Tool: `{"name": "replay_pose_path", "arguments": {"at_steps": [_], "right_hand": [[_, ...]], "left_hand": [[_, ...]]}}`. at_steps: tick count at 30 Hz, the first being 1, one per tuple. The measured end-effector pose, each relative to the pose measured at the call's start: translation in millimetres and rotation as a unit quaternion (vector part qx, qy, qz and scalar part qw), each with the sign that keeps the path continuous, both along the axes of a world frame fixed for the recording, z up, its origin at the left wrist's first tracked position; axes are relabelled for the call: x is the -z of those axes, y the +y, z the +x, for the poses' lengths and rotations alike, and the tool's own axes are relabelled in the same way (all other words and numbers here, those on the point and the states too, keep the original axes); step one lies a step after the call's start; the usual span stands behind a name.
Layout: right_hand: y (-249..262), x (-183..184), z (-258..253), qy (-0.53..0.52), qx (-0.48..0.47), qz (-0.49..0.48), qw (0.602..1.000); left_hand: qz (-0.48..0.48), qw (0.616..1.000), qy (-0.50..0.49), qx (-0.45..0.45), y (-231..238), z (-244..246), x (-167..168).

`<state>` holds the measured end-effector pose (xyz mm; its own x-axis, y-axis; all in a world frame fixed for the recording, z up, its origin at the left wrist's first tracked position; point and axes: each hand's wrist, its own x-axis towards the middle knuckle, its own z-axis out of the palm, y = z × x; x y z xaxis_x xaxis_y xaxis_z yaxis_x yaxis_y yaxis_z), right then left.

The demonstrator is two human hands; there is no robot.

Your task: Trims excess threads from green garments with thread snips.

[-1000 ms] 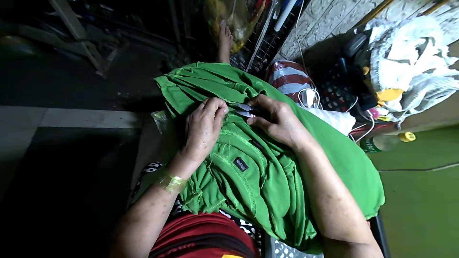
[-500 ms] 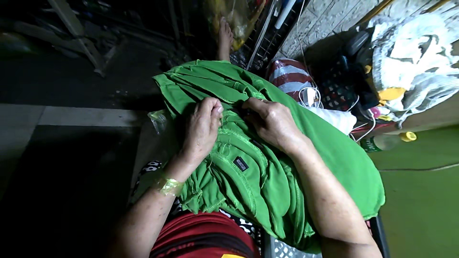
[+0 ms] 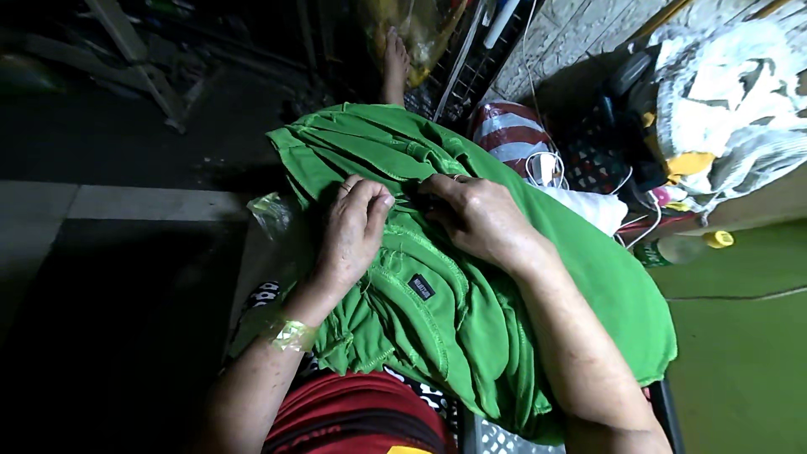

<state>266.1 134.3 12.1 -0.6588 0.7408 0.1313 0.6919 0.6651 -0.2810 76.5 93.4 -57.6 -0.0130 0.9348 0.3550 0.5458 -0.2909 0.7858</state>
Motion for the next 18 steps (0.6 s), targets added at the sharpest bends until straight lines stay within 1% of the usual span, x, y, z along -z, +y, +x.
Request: {"name": "replay_pose_path", "arguments": {"at_steps": [4,7,9,11,13,15,18], "right_hand": [[-4,5,-7,0.000,0.014,0.034,0.999],[-2,8,-6,0.009,0.013,0.029,0.999],[3,9,-2,0.039,0.018,-0.006,0.999],[6,9,2,0.082,0.036,-0.051,0.995],[4,7,2,0.121,0.039,-0.057,0.990],[3,0,-3,0.129,0.024,-0.056,0.990],[12,-8,-12,0.058,0.024,-0.079,0.995]], "left_hand": [[0.030,1.000,0.002,0.003,0,-1,6],[0.046,0.999,-0.013,0.011,-2,-3,10],[0.036,0.998,-0.051,0.009,-4,-6,12],[0.005,0.996,-0.093,-0.011,-7,-10,13],[-0.028,0.993,-0.105,-0.038,-8,-11,11],[-0.040,0.995,-0.084,-0.043,-9,-9,5],[-0.021,0.999,-0.018,-0.042,-7,-3,-2]]}}
